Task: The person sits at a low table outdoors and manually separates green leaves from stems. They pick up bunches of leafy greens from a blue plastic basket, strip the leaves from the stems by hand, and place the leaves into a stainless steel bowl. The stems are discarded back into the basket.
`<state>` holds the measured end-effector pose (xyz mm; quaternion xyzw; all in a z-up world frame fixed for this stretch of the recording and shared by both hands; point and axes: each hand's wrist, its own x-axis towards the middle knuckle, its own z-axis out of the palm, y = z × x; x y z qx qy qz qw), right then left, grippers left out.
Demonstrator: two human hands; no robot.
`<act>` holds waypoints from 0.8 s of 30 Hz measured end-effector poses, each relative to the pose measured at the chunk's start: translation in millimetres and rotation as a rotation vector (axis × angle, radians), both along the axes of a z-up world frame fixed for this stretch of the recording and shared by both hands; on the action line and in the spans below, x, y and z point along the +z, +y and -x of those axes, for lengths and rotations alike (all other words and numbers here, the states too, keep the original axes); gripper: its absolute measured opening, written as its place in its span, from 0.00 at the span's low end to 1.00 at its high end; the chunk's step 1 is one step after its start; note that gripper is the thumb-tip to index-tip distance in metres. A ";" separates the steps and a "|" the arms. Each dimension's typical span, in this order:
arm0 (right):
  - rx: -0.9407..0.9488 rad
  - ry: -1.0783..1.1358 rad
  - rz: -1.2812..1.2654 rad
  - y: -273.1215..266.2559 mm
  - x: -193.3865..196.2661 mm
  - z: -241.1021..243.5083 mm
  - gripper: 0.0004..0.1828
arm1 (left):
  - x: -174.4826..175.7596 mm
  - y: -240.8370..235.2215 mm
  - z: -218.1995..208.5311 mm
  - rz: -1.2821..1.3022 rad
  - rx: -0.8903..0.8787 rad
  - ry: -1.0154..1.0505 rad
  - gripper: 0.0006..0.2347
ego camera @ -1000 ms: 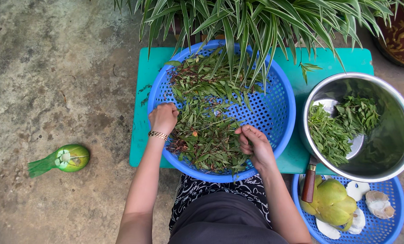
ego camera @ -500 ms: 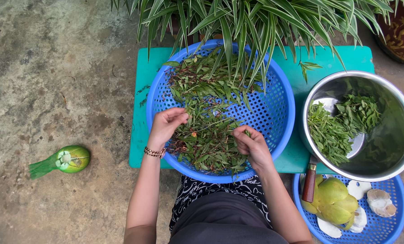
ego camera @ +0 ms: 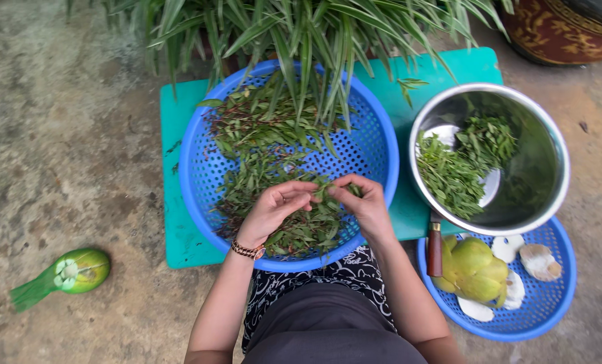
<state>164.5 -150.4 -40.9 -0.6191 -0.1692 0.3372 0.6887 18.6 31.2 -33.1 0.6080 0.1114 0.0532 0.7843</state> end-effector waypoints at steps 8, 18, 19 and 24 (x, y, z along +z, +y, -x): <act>-0.631 -0.378 0.106 -104.8 6.1 -77.4 0.04 | 1.4 1.8 0.2 -0.087 0.024 0.037 0.13; -0.602 -0.503 0.116 -117.5 6.6 -81.4 0.05 | -29.7 60.6 48.5 -0.927 0.437 0.493 0.11; -0.591 -0.463 0.111 -111.3 7.7 -78.6 0.05 | -35.6 66.7 52.8 -1.084 0.487 0.544 0.10; -0.441 -0.389 0.041 -75.8 5.9 -61.2 0.05 | -59.2 81.2 55.6 -1.090 0.576 0.602 0.12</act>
